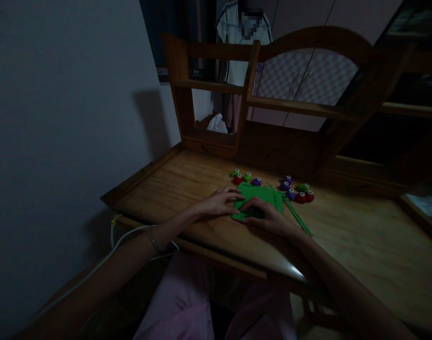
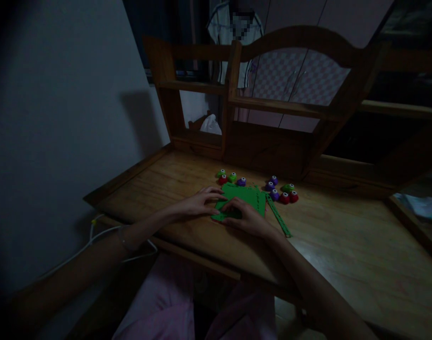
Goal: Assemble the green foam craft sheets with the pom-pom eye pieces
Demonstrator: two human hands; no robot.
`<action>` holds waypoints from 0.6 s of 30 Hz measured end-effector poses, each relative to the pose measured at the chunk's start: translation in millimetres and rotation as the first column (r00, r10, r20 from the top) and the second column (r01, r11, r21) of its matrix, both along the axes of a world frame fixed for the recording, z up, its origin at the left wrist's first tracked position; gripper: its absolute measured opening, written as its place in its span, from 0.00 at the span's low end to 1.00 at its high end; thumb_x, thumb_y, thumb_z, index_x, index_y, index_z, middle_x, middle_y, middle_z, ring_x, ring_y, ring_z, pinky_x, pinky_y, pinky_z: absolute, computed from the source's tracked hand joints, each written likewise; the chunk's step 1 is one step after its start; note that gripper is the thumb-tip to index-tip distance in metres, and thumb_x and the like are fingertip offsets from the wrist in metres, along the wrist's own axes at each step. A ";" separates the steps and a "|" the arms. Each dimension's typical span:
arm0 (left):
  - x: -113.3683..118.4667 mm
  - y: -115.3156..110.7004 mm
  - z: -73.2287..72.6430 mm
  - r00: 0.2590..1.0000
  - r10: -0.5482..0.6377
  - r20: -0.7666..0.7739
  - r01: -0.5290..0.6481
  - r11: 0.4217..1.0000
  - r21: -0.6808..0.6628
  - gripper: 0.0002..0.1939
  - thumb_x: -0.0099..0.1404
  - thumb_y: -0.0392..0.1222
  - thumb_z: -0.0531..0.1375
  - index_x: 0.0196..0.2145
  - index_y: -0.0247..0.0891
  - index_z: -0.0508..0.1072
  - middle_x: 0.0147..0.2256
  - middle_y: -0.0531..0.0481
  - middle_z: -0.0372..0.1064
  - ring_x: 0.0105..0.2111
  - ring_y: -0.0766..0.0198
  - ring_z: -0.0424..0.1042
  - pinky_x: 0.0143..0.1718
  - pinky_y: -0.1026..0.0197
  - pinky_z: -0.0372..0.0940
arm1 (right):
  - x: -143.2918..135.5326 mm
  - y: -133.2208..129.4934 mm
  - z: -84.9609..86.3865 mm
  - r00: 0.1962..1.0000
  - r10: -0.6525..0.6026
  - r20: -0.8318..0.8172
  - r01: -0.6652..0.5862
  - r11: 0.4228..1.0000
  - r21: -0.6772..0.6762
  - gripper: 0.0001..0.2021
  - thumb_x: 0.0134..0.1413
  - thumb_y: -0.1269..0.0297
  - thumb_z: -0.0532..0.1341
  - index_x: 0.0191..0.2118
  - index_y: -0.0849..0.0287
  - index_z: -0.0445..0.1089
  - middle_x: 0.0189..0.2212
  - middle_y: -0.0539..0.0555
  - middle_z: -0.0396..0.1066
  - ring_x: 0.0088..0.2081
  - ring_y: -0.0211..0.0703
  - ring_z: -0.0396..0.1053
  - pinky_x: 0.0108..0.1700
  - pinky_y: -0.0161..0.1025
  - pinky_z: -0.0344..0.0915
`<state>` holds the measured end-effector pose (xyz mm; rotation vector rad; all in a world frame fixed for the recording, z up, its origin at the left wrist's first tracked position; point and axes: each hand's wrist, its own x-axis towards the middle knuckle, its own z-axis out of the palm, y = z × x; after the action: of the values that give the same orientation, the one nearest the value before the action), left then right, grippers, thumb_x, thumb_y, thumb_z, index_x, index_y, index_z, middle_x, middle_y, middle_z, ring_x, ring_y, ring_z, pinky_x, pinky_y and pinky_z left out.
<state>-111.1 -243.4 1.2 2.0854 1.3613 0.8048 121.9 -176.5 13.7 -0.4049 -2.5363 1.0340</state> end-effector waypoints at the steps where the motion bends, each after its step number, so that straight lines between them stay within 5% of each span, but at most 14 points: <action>1: 0.0 0.0 -0.1 1.000 -0.001 0.001 0.001 1.000 -0.002 0.26 0.56 0.50 0.64 0.53 0.48 0.69 0.56 0.46 0.56 0.59 0.52 0.53 0.60 0.49 0.50 | -1.7 -1.3 -0.8 1.000 0.001 -0.007 -0.001 1.000 0.006 0.13 0.54 0.58 0.63 0.44 0.55 0.69 0.42 0.54 0.69 0.45 0.45 0.67 0.49 0.43 0.63; 18: 1.0 1.2 -1.5 1.000 -0.009 -0.004 0.009 1.000 -0.009 0.26 0.57 0.50 0.64 0.54 0.48 0.68 0.56 0.47 0.55 0.59 0.53 0.53 0.61 0.50 0.49 | -5.0 -8.2 1.5 0.998 0.067 -0.005 -0.067 0.997 0.031 0.06 0.58 0.61 0.60 0.37 0.56 0.71 0.40 0.56 0.68 0.45 0.46 0.66 0.50 0.45 0.61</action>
<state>-110.2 -242.2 -0.4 2.0865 1.3545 0.7895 116.9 -184.7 15.1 -0.3088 -2.5729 1.0166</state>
